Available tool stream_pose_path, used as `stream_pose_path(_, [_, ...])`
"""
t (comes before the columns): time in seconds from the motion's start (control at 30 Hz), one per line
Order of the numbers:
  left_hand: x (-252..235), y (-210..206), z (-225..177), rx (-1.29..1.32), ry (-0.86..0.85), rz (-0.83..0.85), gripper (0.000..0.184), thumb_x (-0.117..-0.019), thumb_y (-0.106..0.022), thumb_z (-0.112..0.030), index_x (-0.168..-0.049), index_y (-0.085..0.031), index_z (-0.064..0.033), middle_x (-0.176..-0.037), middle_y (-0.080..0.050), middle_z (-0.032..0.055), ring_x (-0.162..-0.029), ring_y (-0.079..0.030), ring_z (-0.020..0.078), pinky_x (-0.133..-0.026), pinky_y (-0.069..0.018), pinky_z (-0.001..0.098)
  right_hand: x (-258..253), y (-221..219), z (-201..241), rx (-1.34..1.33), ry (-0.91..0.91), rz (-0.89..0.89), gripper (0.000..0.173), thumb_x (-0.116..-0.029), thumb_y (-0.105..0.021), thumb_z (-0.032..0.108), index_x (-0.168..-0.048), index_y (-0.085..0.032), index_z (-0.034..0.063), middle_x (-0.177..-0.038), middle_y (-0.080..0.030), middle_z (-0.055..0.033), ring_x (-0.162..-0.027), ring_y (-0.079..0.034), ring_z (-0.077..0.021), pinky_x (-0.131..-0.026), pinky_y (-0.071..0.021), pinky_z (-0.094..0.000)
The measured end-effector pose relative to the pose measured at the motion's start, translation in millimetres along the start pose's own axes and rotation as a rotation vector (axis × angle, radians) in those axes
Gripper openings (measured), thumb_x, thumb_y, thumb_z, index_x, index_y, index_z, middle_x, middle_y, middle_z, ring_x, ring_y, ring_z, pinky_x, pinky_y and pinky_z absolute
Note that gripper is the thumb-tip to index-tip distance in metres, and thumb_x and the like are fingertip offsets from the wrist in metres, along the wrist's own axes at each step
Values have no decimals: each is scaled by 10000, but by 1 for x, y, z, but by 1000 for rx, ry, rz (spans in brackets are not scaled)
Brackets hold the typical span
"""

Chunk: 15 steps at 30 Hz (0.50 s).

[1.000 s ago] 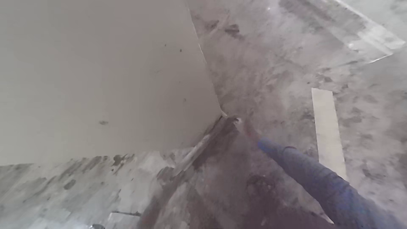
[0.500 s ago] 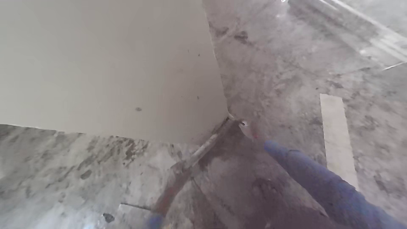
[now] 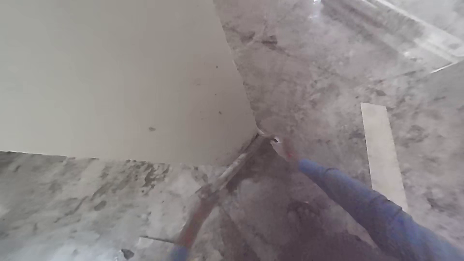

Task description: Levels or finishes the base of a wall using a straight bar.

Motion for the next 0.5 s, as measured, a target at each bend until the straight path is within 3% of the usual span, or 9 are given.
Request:
stream_pose_path(0.1, [2, 4, -15, -26, 15, 34, 450, -965, -719, -317, -1316, -643, -45, -1163, -718, 171, -1060, -705, 297, -968, -559, 516, 1, 5, 3, 1, -20, 32, 328, -1058, -539, 236, -1247, -687, 12, -1197, -709, -180, -1126, -677, -257, -1030, -506, -432])
stream_pose_path(0.2, [6, 8, -34, -191, -15, 58, 434, -1019, -627, -333, -1334, -630, -34, -1209, -696, 199, -1122, -680, 333, -1012, -523, 528, -2, 4, -4, 38, -27, 46, 350, -1050, -543, 299, -1240, -698, 49, -1181, -720, -151, -1109, -687, -247, -1010, -522, -450])
stream_pose_path(0.37, [11, 8, -34, -303, -108, 34, 470, -1012, -635, -349, -1317, -637, 9, -1192, -702, 225, -1134, -678, 366, -1030, -515, 523, -1, 8, -6, 72, 1, 48, 367, -1050, -527, 339, -1197, -715, 60, -1181, -718, -134, -1110, -680, -233, -1013, -516, -449])
stream_pose_path(0.5, [10, 9, -26, -356, -123, 51, 469, -1002, -650, -361, -1299, -642, 2, -1171, -707, 210, -1109, -685, 346, -1013, -523, 523, -1, 13, -8, 97, -33, 79, 378, -1050, -509, 353, -1227, -709, 86, -1205, -715, -134, -1141, -675, -270, -1015, -511, -505])
Point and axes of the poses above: each hand's wrist, its own x-axis away from the middle knuckle, its own y-axis out of the back of the hand, z = x × y, the point moved 7 cm from there along -x, towards the middle knuckle
